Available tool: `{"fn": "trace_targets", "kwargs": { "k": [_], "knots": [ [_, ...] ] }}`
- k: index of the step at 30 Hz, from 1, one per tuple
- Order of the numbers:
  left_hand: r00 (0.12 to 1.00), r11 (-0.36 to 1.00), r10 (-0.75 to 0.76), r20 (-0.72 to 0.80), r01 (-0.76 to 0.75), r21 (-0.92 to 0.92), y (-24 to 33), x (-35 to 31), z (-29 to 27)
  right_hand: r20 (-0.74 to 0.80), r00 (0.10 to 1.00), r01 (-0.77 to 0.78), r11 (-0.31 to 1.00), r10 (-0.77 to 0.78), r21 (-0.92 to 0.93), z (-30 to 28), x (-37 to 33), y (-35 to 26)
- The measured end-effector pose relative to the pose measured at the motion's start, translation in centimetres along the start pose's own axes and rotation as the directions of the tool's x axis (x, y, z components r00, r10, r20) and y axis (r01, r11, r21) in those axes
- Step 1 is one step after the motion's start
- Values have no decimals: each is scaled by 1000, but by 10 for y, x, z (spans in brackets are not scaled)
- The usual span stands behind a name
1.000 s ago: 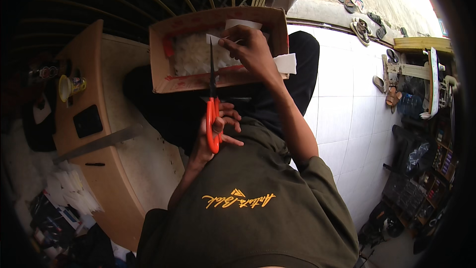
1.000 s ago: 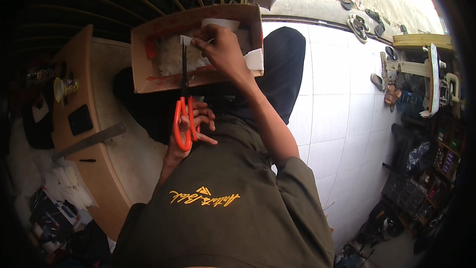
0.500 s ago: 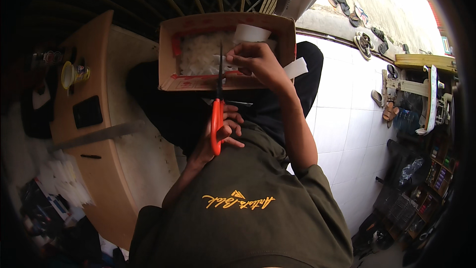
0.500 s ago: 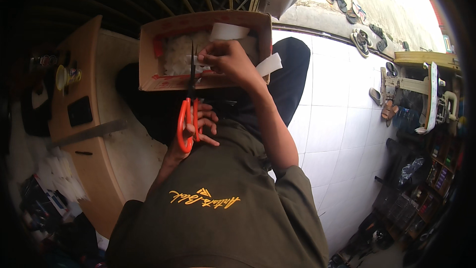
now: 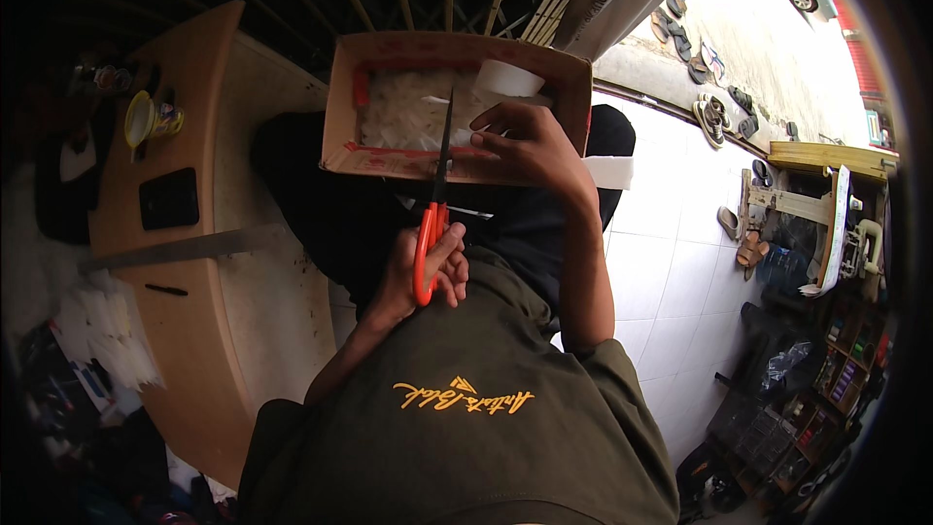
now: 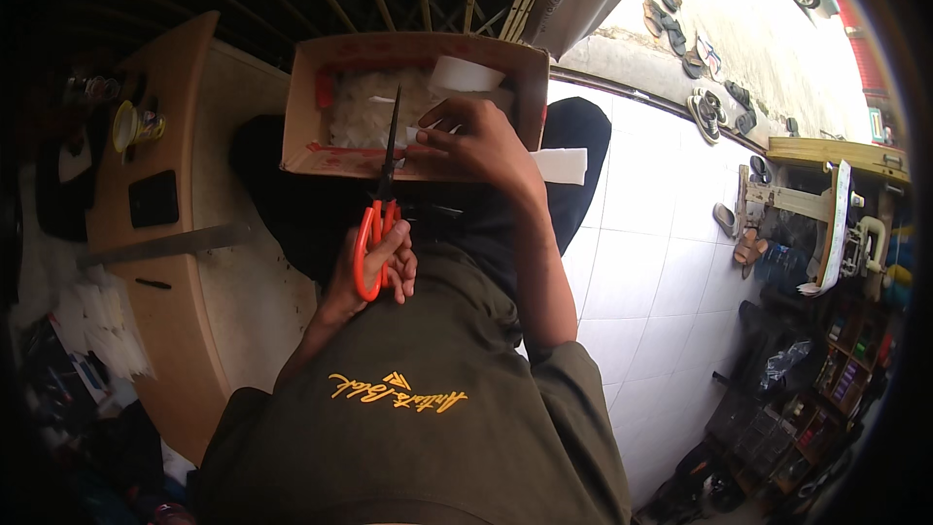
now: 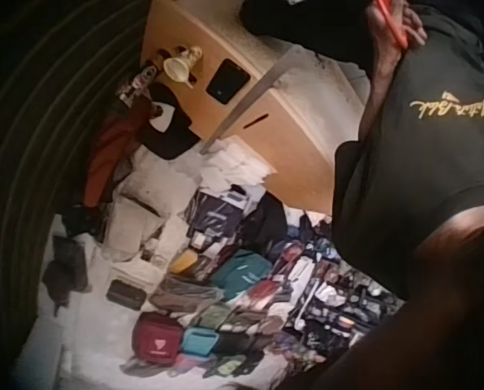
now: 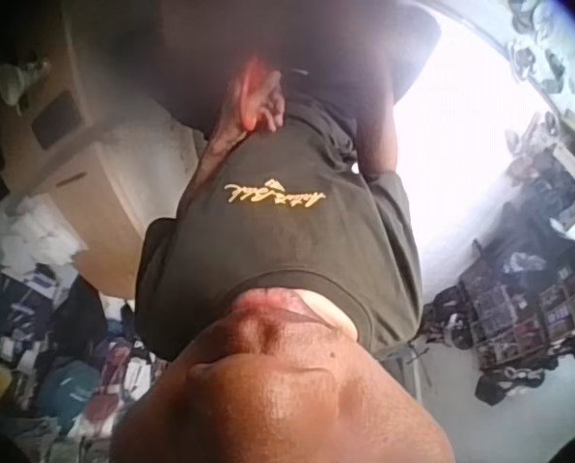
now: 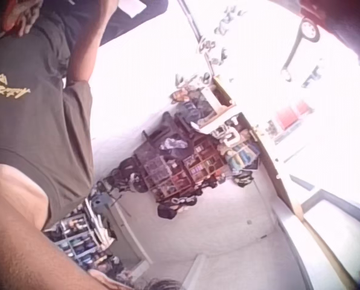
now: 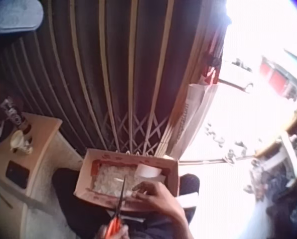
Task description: The person cuts a strip of white foam into smaller pieces using shears, letting the pieces fall into a cardboard box.
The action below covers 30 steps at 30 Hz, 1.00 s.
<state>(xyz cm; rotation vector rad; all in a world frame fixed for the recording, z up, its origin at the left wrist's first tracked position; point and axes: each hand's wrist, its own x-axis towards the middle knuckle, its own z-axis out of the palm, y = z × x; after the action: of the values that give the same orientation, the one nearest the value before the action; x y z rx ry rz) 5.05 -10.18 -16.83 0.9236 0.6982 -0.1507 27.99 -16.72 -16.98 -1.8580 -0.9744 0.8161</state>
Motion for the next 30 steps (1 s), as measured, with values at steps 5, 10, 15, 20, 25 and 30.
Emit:
{"fn": "trace_targets", "kwargs": {
  "k": [5, 10, 15, 20, 25, 30],
  "knots": [
    [990, 982, 136, 46, -129, -137, -7, 0, 0, -97, 988, -105, 987, 117, 120, -4, 0, -4],
    [960, 960, 224, 170, -187, -211, -19, 2, -7, -339, 936, 4, 962, 92, 274, 12, 25, 1],
    [963, 965, 218, 159, -188, -182, -21, 6, -11, -281, 949, -47, 944, 144, 326, 25, 34, -3],
    [965, 970, 214, 149, -192, -148, -23, 5, -12, -141, 977, -104, 930, 162, 352, 30, 30, -10],
    [969, 973, 206, 137, -188, -132, -22, 4, -12, -72, 995, -44, 968, 64, 246, 30, 22, -10],
    [994, 992, 104, -18, -105, -64, -10, 5, -5, 0, 998, -61, 981, 62, 186, 24, 17, -11]
  ]
}}
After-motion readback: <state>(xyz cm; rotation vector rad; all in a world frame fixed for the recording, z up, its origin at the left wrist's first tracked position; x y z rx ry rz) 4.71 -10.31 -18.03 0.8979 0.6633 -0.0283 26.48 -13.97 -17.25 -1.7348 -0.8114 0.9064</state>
